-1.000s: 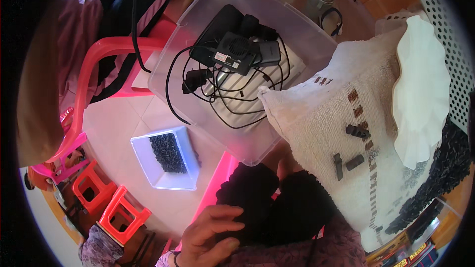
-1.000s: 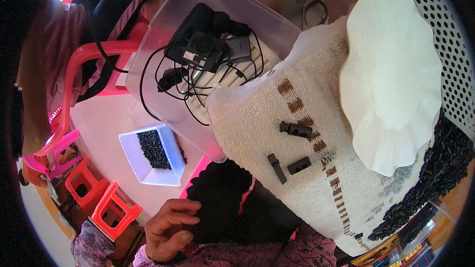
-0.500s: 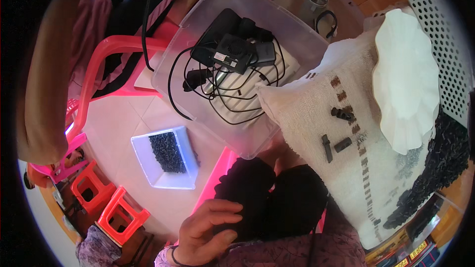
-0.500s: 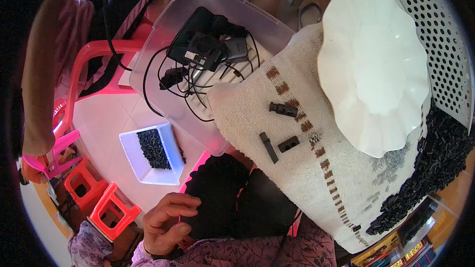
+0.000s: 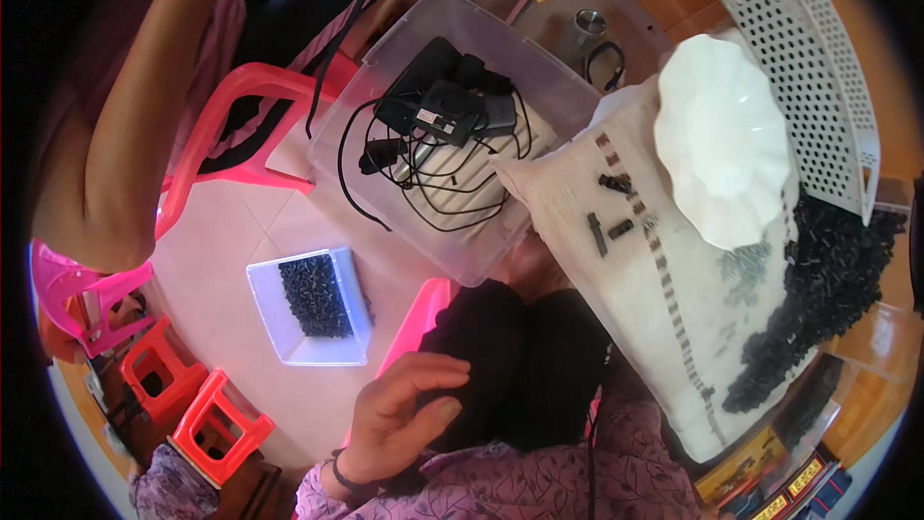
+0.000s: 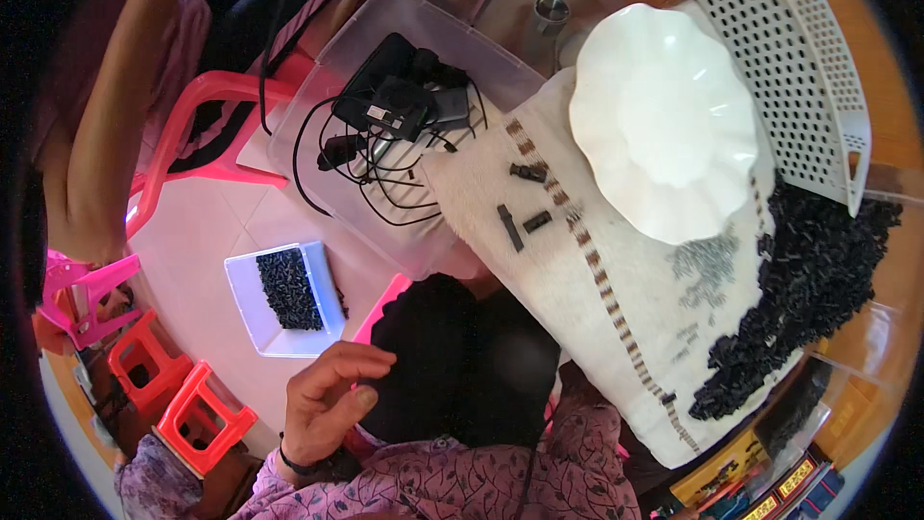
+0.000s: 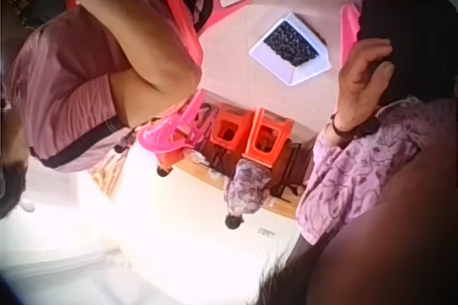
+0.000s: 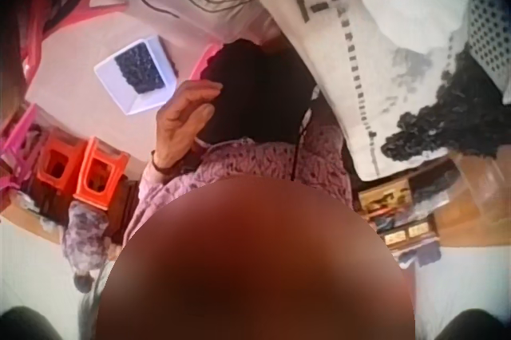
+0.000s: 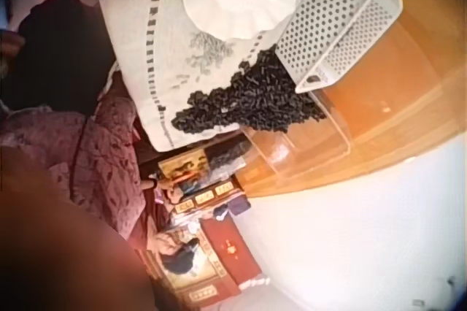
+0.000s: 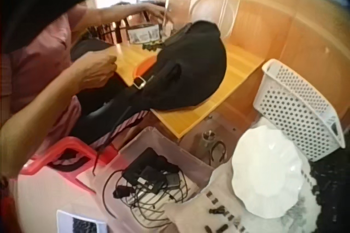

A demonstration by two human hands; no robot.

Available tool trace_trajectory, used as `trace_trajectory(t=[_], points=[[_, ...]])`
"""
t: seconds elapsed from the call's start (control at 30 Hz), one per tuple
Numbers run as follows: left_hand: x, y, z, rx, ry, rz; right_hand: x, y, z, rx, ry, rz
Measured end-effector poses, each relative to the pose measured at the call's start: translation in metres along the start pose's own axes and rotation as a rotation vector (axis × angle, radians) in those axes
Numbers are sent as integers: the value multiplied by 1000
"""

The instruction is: Assembling small black plastic components by hand at a workstation.

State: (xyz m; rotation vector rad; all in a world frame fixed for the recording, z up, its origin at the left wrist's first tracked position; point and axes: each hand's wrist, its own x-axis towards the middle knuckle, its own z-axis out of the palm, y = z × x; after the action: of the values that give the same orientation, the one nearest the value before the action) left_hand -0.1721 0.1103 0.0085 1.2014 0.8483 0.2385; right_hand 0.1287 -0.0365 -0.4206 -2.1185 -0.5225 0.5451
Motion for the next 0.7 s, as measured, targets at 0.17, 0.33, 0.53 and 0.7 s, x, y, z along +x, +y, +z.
trace_trajectory(t=[0.17, 0.33, 0.53, 0.7], points=[[-9, -2, 6, -7, 46, 8, -31, -33, -46, -19, 19, -19], [-11, -5, 16, 17, 15, 110, -70, -49, -91, -36, 74, -29], [-10, -17, 21, 104, 5, 192, -115, -149, -102, 379, -221, 165], [-2, -31, 26, 112, -6, 275, -139, -198, -134, 132, -218, -189]])
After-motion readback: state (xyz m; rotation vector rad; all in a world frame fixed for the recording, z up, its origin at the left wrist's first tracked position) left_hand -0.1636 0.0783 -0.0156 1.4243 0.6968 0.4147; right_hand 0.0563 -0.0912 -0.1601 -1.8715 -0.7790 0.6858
